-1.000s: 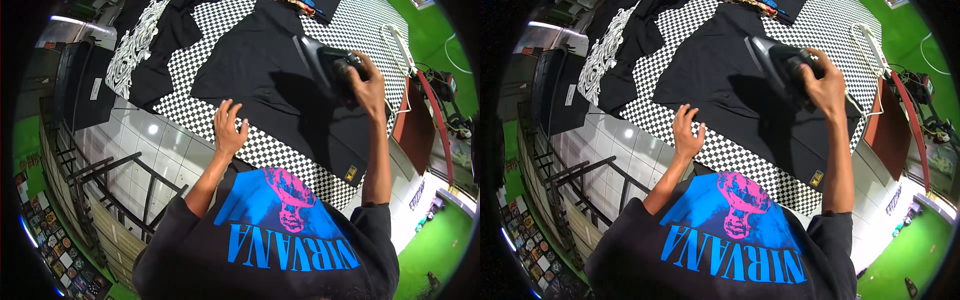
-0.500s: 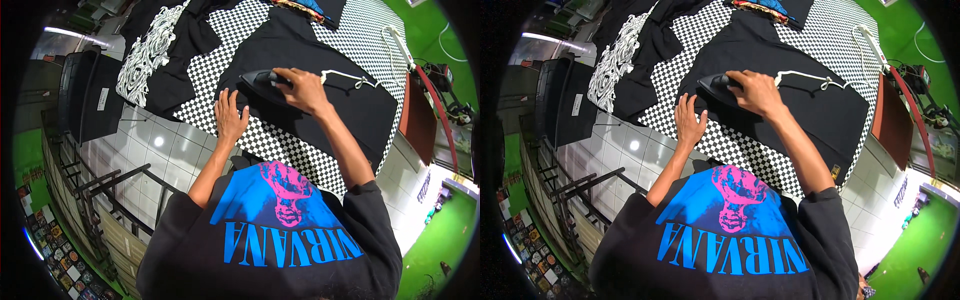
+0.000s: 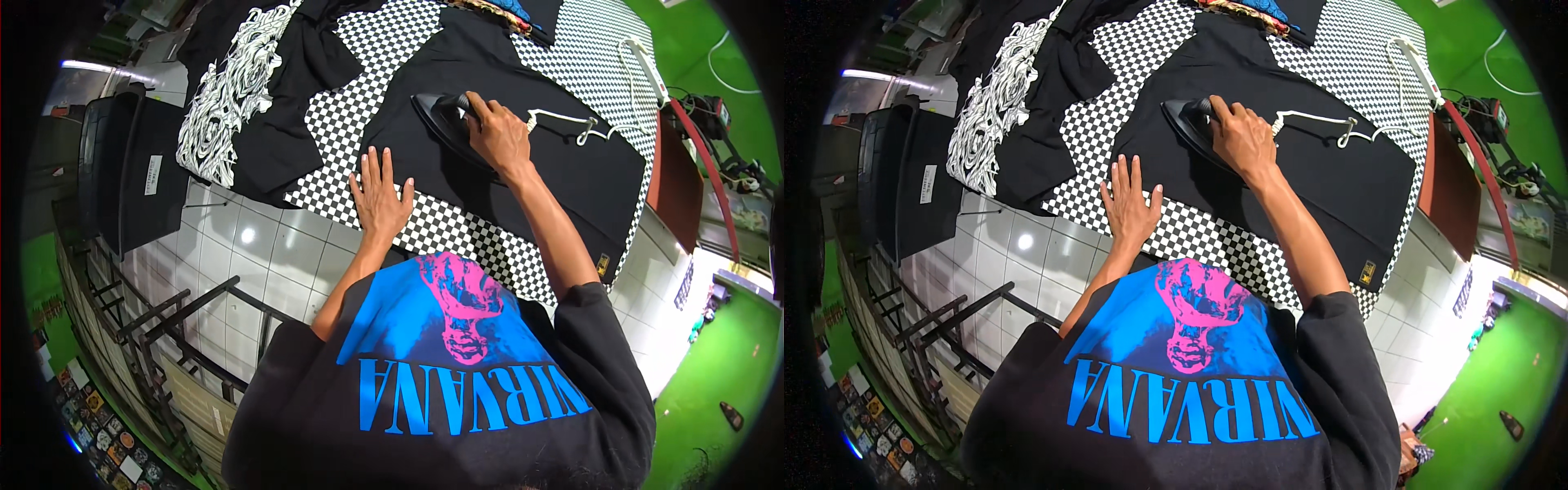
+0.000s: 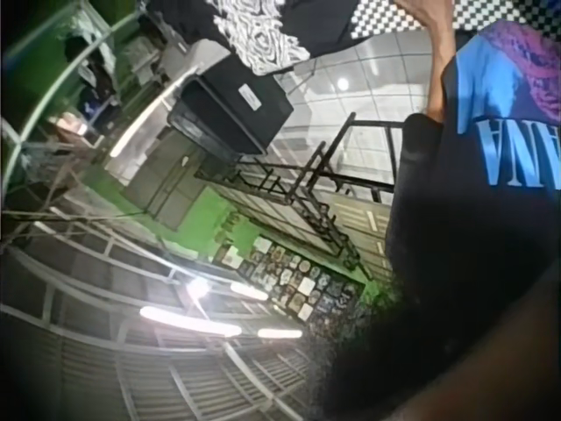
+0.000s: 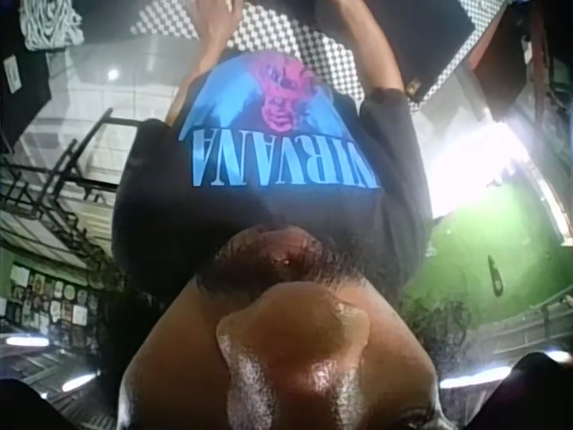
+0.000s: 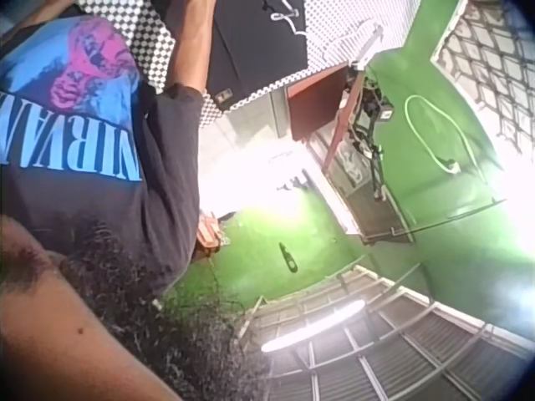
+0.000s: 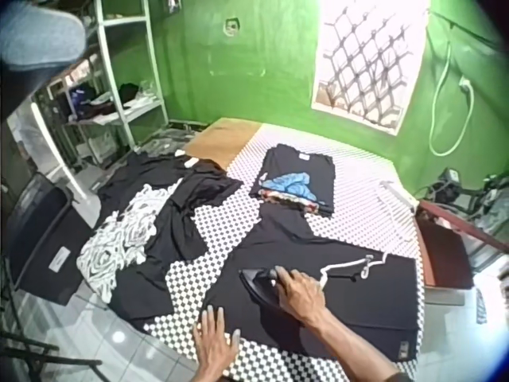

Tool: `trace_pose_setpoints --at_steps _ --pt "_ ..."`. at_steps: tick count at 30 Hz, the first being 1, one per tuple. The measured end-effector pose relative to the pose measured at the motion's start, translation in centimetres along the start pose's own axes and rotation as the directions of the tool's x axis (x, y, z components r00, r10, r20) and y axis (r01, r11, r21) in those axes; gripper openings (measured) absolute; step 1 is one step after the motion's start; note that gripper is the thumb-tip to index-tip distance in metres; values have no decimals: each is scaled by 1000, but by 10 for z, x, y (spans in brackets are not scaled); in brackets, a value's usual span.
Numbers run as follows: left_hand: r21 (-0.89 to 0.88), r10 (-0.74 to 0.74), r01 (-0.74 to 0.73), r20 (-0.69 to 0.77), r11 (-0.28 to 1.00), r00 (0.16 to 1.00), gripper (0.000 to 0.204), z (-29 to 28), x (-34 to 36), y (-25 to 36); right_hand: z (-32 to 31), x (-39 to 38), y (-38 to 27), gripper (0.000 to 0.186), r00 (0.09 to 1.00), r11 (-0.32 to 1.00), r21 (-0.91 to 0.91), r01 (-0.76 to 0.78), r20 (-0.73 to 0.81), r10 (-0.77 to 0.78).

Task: Ironing and folding a black garment on a table.

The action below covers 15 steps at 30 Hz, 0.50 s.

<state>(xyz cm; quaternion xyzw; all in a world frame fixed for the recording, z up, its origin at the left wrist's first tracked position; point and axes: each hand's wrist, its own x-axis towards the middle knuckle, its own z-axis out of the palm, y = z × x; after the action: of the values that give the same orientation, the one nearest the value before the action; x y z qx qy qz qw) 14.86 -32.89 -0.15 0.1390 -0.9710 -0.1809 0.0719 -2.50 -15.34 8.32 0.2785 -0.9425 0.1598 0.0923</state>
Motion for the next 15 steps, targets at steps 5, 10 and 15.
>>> trace_pose_setpoints --at_steps 5,10,15 --pt "14 -41 40 88 999 995 75 -12 5 10 4 7 2 43 998 998 -43 -53 -18 52" --pt "-89 55 -52 39 995 998 77 -29 34 33 -6 -13 -5 44 998 998 -14 -67 7 67" --pt "-126 155 -155 -6 980 988 76 14 59 29 -3 4 6 43 993 993 -28 -117 -15 116"
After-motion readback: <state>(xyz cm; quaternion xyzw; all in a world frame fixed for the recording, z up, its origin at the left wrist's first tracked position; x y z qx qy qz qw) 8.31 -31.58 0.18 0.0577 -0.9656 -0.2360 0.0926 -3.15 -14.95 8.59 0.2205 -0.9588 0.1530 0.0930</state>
